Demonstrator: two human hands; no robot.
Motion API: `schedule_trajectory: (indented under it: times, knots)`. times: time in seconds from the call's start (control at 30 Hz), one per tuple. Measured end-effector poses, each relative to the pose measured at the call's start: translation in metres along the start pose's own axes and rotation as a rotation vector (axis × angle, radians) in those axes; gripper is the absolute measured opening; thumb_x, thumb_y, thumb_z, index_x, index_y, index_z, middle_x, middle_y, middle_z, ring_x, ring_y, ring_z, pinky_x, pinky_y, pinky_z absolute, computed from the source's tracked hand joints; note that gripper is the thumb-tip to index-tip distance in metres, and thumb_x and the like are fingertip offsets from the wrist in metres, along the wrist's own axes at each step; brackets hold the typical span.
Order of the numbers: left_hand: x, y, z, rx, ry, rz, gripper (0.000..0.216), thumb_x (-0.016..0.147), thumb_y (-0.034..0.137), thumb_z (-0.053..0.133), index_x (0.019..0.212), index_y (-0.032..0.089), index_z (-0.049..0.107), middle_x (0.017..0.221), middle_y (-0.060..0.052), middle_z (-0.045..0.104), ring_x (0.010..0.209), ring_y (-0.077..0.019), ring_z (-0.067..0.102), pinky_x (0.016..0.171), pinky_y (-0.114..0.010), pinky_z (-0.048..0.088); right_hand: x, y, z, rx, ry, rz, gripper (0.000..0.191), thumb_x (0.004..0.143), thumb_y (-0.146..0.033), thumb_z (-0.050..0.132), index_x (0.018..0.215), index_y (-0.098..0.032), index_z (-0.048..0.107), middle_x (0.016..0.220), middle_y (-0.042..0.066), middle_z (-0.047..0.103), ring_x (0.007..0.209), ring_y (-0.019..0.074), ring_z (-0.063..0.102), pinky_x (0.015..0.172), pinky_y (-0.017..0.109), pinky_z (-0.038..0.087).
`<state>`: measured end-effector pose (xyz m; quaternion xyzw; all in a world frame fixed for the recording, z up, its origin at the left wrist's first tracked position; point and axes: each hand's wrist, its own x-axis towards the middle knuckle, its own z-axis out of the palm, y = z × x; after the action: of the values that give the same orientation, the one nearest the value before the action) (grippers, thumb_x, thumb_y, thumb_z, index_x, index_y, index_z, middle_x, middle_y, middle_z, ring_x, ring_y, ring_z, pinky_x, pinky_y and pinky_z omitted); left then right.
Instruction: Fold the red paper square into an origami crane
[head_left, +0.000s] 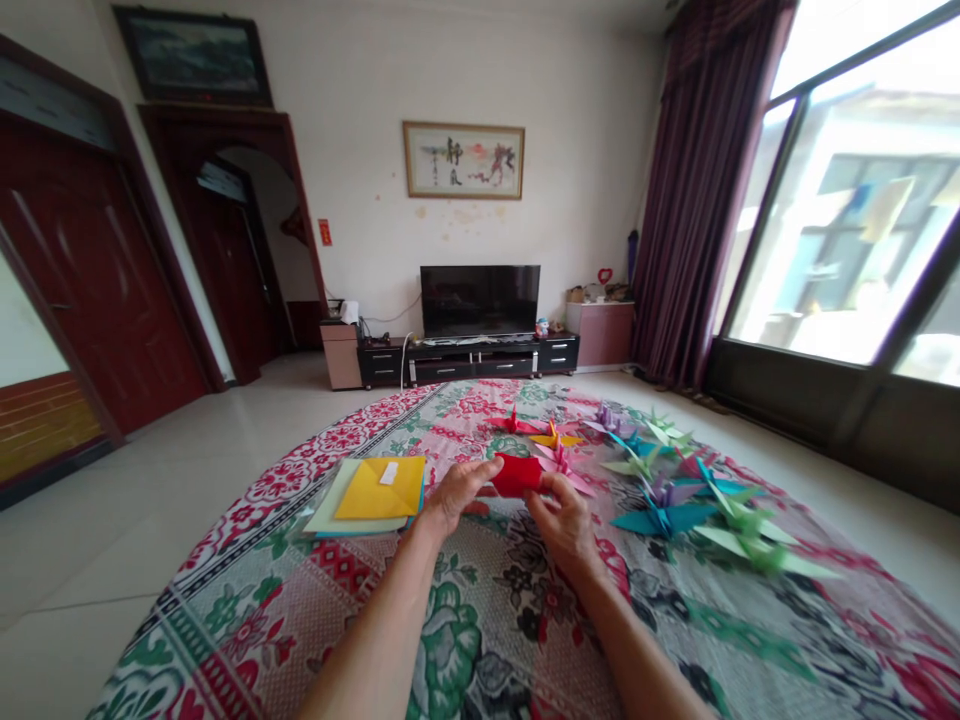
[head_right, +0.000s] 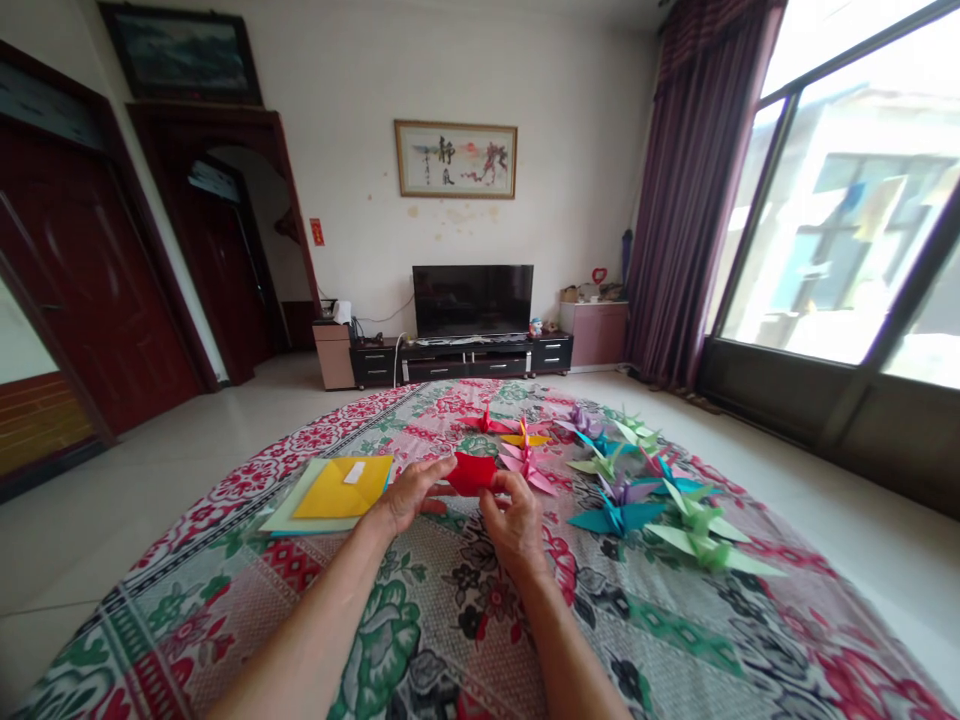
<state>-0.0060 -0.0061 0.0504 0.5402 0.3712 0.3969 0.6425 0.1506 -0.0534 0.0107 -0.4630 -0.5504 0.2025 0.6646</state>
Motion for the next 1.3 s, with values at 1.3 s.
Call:
schedule_trajectory:
  times: [1.3]
  knots:
    - [0.004,0.005,0.022,0.093,0.348,-0.089,0.022,0.073,0.026,0.048,0.083,0.013,0.062,0.069,-0.006,0.068,0.048,-0.0155,0.062,0.037,-0.019,0.036,-0.003,-0.005,0.010,-0.391,0.082,-0.284,0.007,0.075,-0.024,0.054,0.077,-0.018,0.057,0.078,0.003,0.061,0.069,0.0159,0.057,0.067,0.031,0.049]
